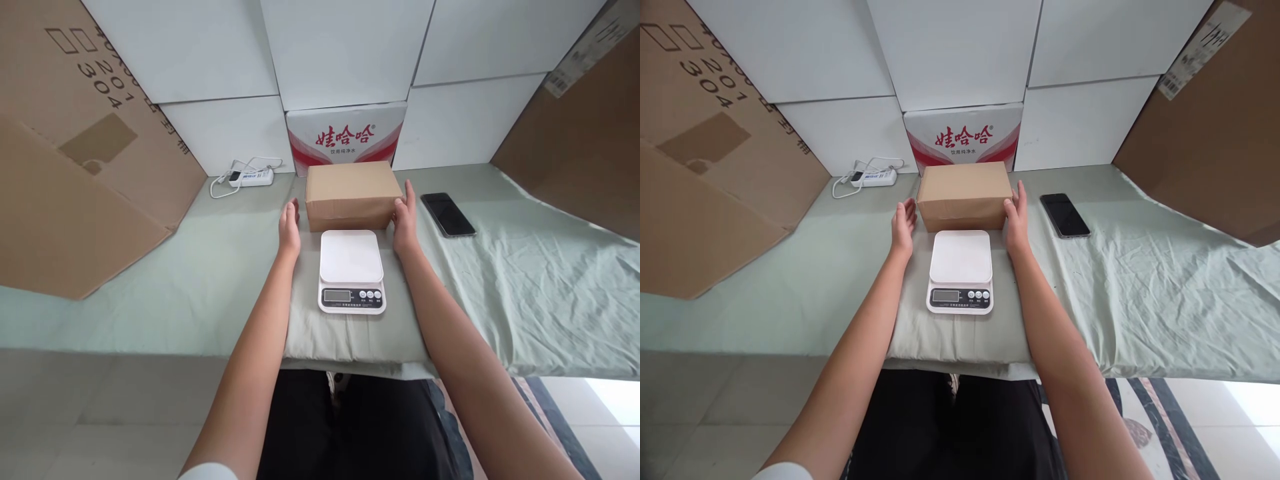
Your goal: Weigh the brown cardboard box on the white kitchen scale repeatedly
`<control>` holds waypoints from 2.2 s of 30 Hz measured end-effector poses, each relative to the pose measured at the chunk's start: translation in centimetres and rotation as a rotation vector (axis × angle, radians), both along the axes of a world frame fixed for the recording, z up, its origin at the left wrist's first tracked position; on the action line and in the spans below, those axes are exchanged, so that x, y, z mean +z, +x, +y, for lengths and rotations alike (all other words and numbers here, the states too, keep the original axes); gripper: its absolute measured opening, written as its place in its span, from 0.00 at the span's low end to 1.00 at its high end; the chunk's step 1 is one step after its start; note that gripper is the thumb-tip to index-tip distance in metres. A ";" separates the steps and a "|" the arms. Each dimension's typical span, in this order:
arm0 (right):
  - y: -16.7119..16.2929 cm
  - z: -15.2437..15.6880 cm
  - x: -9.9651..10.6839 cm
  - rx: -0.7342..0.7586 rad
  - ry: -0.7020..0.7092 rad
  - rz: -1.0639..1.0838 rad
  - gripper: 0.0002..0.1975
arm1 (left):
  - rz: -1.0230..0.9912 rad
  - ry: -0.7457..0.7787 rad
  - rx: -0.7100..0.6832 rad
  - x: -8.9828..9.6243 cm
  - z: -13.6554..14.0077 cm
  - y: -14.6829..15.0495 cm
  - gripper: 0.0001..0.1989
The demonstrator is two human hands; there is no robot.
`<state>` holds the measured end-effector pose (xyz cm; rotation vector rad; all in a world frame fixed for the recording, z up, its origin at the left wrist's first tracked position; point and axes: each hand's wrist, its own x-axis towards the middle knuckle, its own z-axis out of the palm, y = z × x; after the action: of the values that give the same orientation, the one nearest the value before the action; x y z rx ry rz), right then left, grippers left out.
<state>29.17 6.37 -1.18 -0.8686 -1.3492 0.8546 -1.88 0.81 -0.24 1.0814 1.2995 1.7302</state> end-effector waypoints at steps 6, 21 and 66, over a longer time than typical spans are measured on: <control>-1.2 -1.6 1.8 -0.030 -0.101 0.088 0.57 | 0.053 0.005 -0.134 0.7 -1.2 1.7 0.46; -2.3 -2.8 3.0 -0.037 -0.067 -0.007 0.45 | 0.034 -0.030 -0.153 0.0 -0.5 1.5 0.45; -0.5 -17.3 3.7 -0.116 0.055 -0.044 0.45 | 0.140 0.115 -0.094 1.6 -15.8 3.1 0.44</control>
<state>28.70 -10.96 2.52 -0.9182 -1.3406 0.7096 1.27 -14.95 1.39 1.3296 1.2238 1.7018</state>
